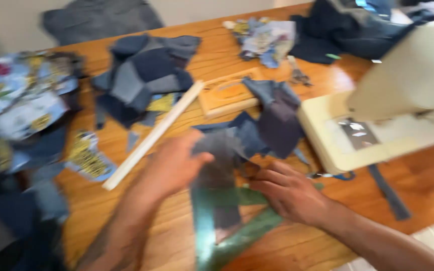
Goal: The person cuts a piece of denim fabric with scissors, measures and marks it with a ruler and chalk, then uses a set square to mark a right angle. They trim the marked edge and fold the fabric, preparing it for sewing.
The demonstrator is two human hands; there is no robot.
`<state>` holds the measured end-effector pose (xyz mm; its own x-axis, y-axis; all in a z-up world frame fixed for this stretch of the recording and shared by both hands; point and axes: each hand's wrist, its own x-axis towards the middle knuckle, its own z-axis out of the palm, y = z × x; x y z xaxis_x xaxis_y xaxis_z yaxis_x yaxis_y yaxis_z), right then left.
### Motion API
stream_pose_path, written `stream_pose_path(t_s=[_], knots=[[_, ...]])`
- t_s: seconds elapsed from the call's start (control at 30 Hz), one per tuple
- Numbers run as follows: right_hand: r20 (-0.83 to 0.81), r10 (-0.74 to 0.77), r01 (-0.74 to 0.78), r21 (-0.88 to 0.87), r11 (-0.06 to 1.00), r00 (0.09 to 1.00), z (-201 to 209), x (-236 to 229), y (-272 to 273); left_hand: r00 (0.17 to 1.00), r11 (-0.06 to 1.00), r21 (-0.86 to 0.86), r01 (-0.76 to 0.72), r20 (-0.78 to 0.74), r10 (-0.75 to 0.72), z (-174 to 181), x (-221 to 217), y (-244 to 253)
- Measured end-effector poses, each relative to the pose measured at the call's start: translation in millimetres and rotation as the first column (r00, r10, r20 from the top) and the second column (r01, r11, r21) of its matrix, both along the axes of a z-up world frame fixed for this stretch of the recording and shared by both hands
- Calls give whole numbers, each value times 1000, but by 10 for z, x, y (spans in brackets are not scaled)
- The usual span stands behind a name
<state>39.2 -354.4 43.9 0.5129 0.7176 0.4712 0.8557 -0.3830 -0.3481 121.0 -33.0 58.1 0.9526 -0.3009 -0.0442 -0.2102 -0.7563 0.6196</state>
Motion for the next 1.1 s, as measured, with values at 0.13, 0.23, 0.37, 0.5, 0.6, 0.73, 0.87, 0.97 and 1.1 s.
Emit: stream_pose_path(t_s=[0.13,0.23,0.37,0.5,0.6,0.73,0.87,0.97,1.1], knots=[[39,-102,103,-21,995,994,11,-113,-36,990,991,13,-130,-61,131,695,-58,72],[151,-303,288,115,951,941,-166,-377,-241,951,925,-219,-309,-99,294,575,-3,152],[235,-753,781,-309,542,615,-376,-761,-738,894,796,-506,-332,101,437,121,263,295],[438,-786,900,-210,382,436,-446,-926,-756,836,410,-831,-375,-113,536,-211,563,330],[462,-809,927,-99,361,364,-601,-919,-888,783,204,-838,-506,-347,517,-424,696,380],[386,-837,906,4,423,388,-477,-896,-788,779,414,-665,-622,-470,415,57,404,319],[407,-845,920,28,390,346,-699,-895,-1004,896,753,-485,-443,-230,379,192,239,353],[394,-820,891,6,454,415,-512,-764,-997,923,871,-309,-382,-175,343,311,216,354],[48,-924,870,-359,339,380,-593,-589,-1232,967,926,-303,-225,50,251,81,249,322]])
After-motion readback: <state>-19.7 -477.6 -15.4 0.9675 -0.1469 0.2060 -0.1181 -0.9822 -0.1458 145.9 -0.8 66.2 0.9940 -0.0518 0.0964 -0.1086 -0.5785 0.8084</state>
